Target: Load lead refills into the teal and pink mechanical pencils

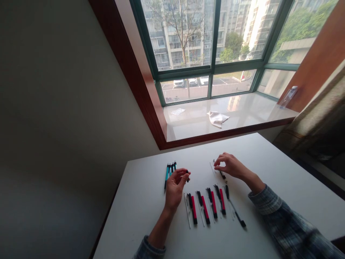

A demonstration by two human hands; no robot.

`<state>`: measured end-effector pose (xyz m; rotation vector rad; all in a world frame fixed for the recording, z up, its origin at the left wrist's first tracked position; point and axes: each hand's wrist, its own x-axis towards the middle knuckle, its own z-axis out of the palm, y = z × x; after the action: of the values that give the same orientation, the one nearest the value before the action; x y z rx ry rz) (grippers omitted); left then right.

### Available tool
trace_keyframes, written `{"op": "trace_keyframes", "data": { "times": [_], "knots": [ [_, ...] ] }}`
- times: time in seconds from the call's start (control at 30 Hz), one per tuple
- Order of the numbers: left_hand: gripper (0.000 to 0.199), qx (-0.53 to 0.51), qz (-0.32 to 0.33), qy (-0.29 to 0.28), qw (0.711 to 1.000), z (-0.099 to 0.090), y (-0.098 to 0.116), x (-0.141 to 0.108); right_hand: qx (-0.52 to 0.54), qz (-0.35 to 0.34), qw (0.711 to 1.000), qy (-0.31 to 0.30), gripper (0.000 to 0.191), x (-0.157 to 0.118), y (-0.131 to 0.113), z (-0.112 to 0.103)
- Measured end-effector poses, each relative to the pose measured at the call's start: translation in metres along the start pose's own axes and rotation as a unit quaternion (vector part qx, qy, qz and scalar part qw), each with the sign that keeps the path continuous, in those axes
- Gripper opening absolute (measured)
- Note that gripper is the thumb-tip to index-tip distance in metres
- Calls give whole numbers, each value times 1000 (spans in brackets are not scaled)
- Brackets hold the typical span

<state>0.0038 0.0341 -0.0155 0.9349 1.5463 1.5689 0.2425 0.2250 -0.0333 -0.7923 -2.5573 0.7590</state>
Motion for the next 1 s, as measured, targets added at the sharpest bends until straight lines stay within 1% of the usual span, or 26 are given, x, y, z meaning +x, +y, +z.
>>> {"op": "trace_keyframes", "data": {
  "times": [0.13,0.23,0.27,0.33,0.43,0.5,0.63,0.83,0.93,1.0],
  "knots": [
    [36,-9,-2,-7,1000,0,-1,-1,-15,25,999,-14,19,-3,-5,2],
    [39,-33,-18,-8,999,0,-4,-1,-23,25,999,-17,23,-3,-3,0],
    [40,-40,-25,-5,999,-1,-4,-1,-24,22,999,-12,24,-3,-1,-1],
    [42,-51,-38,3,998,-1,-4,-1,-26,26,999,20,26,-2,3,-1],
    [44,-55,-46,3,997,0,0,-2,-25,56,994,86,27,1,8,3],
    [44,-53,-46,1,998,1,2,-4,-20,75,991,109,28,4,11,8],
    [43,-46,-44,-3,998,3,4,-5,-13,92,987,128,28,5,13,12],
    [38,-21,-36,-18,999,3,4,-4,-14,88,986,141,24,7,13,14],
    [34,-7,-25,-15,1000,3,3,-4,-9,99,985,138,22,12,12,20],
    [32,7,-14,-11,1000,3,2,-5,-2,96,986,135,18,15,9,23]
  ]
}}
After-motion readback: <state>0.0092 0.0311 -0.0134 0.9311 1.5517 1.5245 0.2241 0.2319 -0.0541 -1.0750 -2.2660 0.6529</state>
